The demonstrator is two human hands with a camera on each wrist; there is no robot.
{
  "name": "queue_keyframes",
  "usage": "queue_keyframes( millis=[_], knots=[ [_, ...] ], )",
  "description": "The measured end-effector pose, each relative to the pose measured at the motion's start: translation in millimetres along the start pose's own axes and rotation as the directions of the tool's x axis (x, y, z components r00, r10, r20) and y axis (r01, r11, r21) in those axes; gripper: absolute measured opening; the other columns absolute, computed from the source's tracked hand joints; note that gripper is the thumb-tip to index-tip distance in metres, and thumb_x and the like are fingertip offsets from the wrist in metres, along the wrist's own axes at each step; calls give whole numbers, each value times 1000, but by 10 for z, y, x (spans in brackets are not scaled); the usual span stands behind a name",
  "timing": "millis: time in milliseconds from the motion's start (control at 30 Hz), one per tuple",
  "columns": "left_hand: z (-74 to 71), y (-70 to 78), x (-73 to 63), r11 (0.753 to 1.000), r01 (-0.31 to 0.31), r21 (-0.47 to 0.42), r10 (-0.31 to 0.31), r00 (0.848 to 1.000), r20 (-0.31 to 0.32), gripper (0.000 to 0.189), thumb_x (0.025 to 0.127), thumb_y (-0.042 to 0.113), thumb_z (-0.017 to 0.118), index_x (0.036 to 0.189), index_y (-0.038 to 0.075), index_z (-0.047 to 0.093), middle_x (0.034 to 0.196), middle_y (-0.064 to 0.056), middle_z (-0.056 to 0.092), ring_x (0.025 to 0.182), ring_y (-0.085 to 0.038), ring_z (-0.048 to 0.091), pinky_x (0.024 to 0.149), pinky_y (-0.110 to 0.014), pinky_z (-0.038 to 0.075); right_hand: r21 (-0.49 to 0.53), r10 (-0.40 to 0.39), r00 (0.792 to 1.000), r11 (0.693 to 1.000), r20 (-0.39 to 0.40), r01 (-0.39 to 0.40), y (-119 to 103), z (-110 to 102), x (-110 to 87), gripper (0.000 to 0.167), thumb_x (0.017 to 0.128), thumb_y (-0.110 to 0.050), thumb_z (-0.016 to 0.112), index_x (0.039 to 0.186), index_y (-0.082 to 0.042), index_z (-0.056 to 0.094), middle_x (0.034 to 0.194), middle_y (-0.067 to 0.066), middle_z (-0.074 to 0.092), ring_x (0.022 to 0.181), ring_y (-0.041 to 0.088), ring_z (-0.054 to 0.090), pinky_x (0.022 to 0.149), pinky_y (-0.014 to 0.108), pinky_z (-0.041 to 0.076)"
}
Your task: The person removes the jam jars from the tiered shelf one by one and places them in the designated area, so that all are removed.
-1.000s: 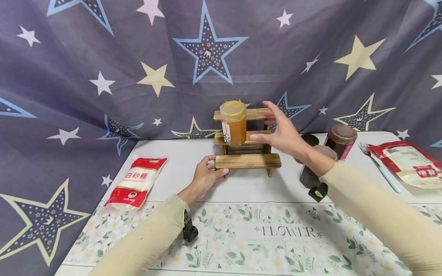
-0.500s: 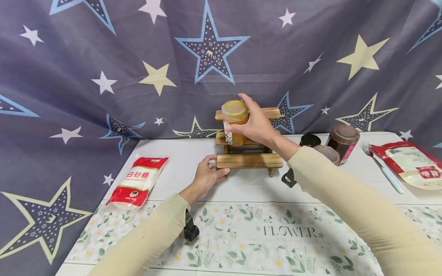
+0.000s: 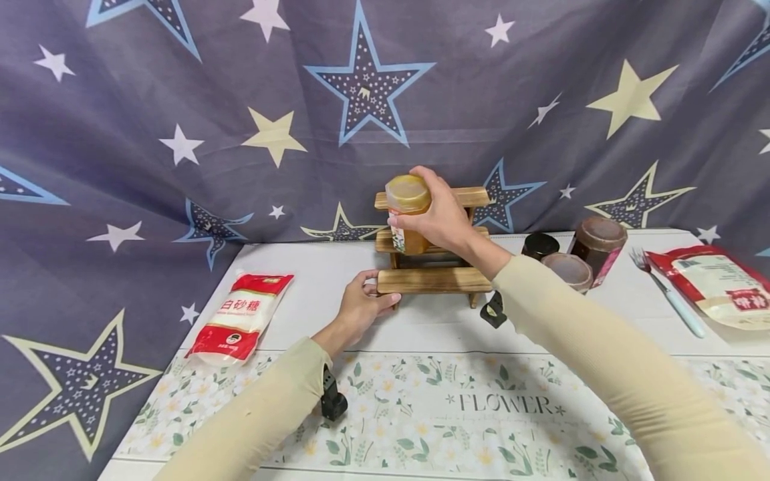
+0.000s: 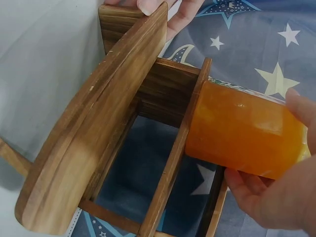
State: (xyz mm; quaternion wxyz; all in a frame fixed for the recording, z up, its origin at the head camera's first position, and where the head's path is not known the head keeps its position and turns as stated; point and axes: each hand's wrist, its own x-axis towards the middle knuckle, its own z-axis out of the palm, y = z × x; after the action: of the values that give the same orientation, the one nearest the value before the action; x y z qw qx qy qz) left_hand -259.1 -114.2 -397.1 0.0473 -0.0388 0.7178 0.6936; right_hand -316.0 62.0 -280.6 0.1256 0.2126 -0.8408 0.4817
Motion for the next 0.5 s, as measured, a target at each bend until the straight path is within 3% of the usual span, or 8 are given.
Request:
queue_keyframes(
  millis=[300,500],
  knots=[
    [23,23,2,1000,2,-5,-2,1000,-16,64,82,-8,72,137,2,41,109,-24,59,84,-21,64,85,-41,60,-4,1,1000,1000,-27,-1,-30,-15,-7,82,74,-27,85,142,-10,41,130,13,50,107,26,55,87,37,54],
    [25,19,-7,1000,10,9,-10,1000,-9,66,82,-7,71,139,2,39,110,-25,58,83,-20,65,86,-41,59,-16,-10,1000,1000,-22,10,-50,-128,-157,82,72,-25,86,141,-11,44,128,12,52,104,26,56,85,37,55]
  ],
)
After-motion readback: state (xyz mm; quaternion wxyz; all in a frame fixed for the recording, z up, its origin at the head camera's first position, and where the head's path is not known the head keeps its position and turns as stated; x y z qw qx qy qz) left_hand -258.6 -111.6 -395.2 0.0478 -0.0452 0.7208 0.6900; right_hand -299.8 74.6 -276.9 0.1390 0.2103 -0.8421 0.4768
